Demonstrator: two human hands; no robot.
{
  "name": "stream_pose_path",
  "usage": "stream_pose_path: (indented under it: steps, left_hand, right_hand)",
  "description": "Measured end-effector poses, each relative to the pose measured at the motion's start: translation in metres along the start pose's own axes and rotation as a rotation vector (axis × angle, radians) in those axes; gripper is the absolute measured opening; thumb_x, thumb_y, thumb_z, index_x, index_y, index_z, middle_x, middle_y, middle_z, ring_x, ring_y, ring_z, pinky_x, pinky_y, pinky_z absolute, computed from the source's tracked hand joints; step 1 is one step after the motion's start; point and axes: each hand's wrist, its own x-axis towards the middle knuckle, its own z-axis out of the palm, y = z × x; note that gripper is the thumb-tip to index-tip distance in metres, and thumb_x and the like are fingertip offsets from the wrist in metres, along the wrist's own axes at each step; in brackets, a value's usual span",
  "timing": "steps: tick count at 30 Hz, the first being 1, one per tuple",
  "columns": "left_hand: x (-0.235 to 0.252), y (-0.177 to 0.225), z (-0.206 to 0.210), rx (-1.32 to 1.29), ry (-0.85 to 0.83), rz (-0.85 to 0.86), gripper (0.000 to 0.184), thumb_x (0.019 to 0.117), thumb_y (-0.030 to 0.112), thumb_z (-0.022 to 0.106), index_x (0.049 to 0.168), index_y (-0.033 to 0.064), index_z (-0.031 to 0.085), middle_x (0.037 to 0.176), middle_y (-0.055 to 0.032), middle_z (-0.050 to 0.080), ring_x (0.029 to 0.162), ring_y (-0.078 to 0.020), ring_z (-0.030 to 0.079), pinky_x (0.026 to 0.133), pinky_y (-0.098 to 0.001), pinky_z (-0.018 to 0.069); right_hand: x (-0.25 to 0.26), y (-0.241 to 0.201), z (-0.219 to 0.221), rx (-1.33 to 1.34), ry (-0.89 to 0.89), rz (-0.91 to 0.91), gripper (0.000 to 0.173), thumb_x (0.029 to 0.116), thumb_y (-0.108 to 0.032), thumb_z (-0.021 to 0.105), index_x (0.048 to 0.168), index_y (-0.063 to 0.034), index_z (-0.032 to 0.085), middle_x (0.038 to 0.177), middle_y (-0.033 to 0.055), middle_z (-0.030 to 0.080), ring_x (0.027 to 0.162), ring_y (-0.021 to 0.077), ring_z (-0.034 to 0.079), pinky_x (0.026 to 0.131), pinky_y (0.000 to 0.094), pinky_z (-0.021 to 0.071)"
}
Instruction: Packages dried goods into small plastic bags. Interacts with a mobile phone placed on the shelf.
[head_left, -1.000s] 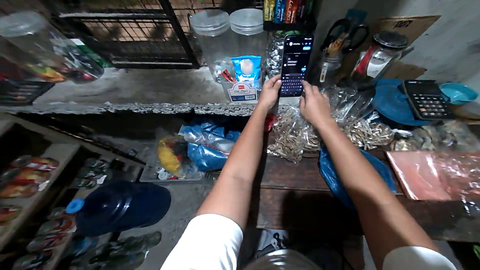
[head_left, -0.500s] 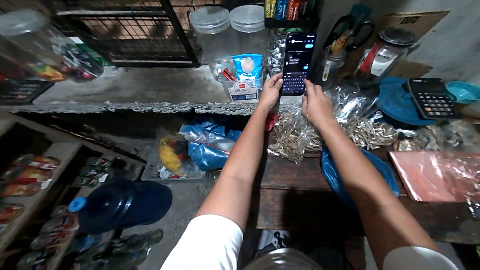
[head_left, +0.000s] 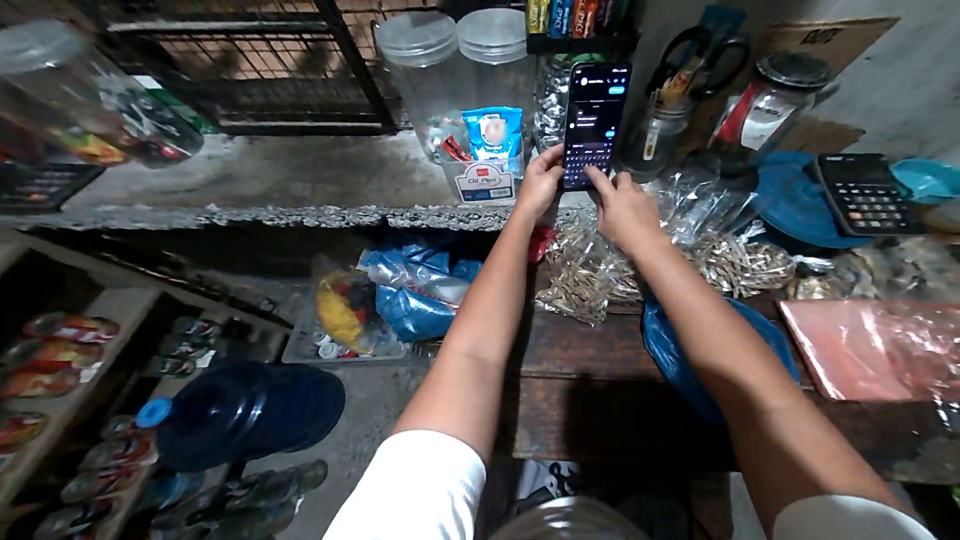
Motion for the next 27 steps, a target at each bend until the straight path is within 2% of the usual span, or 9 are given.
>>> stream_pose_path:
  steps: [3, 9, 13, 16, 20, 23, 27]
  left_hand:
    - [-0.001, 0.0, 0.001, -0.002, 0.007, -0.001, 0.045, 0.0953, -0.011, 0.041, 0.14, -0.01, 0.047, 0.127, -0.0215, 0.06, 0.104, -0.0165, 0.064, 0.091, -0.0315, 0.054]
    - [-0.002, 0.002, 0.003, -0.005, 0.026, -0.009, 0.038, 0.1007, -0.006, 0.045, 0.139, -0.0093, 0.048, 0.122, -0.02, 0.061, 0.1, -0.015, 0.064, 0.09, -0.0303, 0.0544]
    - [-0.001, 0.0, 0.003, 0.04, 0.025, 0.005, 0.039, 0.1012, -0.005, 0.045, 0.139, -0.0092, 0.048, 0.128, -0.0216, 0.06, 0.106, -0.017, 0.063, 0.093, -0.0318, 0.0534]
    - [-0.001, 0.0, 0.002, 0.038, 0.029, 0.012, 0.038, 0.1008, -0.005, 0.045, 0.138, -0.0094, 0.049, 0.127, -0.0209, 0.059, 0.105, -0.016, 0.063, 0.092, -0.0307, 0.053]
    - [-0.001, 0.0, 0.002, 0.024, 0.027, 0.001, 0.039, 0.1003, -0.006, 0.046, 0.139, -0.0092, 0.049, 0.126, -0.0209, 0.06, 0.103, -0.016, 0.063, 0.091, -0.0307, 0.0537]
    - [0.0, -0.001, 0.003, 0.03, 0.024, 0.0, 0.039, 0.1013, -0.006, 0.046, 0.14, -0.0092, 0.047, 0.127, -0.0213, 0.059, 0.105, -0.0162, 0.063, 0.093, -0.0309, 0.053]
    - [-0.002, 0.002, 0.003, 0.049, 0.024, -0.007, 0.038, 0.1031, -0.003, 0.043, 0.141, -0.0085, 0.047, 0.128, -0.0215, 0.058, 0.104, -0.0169, 0.064, 0.091, -0.0321, 0.0538]
  right_hand:
    - [-0.002, -0.006, -0.002, -0.044, -0.052, 0.009, 0.072, 0.0983, -0.003, 0.056, 0.16, -0.0334, 0.035, 0.143, 0.0354, 0.047, 0.119, 0.0575, 0.056, 0.088, 0.0669, 0.0485]
    - [-0.001, -0.006, -0.002, -0.06, -0.06, 0.001, 0.078, 0.0955, 0.0, 0.058, 0.161, -0.0354, 0.033, 0.138, 0.0355, 0.05, 0.119, 0.057, 0.056, 0.087, 0.067, 0.0486]
    - [0.001, -0.006, -0.002, -0.059, -0.05, -0.012, 0.079, 0.0963, 0.001, 0.056, 0.161, -0.0382, 0.031, 0.137, 0.0358, 0.051, 0.118, 0.0569, 0.056, 0.086, 0.067, 0.0491]
    - [0.002, -0.011, -0.006, -0.089, -0.095, 0.001, 0.086, 0.0943, 0.002, 0.058, 0.162, -0.0414, 0.027, 0.141, 0.0359, 0.048, 0.117, 0.0574, 0.056, 0.085, 0.0671, 0.0493]
    - [0.004, -0.015, -0.009, -0.128, -0.141, 0.014, 0.09, 0.0934, 0.003, 0.059, 0.163, -0.0407, 0.023, 0.145, 0.0357, 0.044, 0.119, 0.0576, 0.054, 0.086, 0.0669, 0.0487]
    - [0.002, -0.014, -0.009, -0.114, -0.127, 0.014, 0.09, 0.0921, 0.003, 0.062, 0.164, -0.0358, 0.023, 0.144, 0.0348, 0.046, 0.12, 0.0573, 0.055, 0.086, 0.0666, 0.0491]
    - [-0.002, -0.007, -0.004, -0.047, -0.04, 0.009, 0.07, 0.101, -0.007, 0.055, 0.164, -0.0153, 0.024, 0.137, 0.034, 0.052, 0.118, 0.0555, 0.057, 0.088, 0.065, 0.0498]
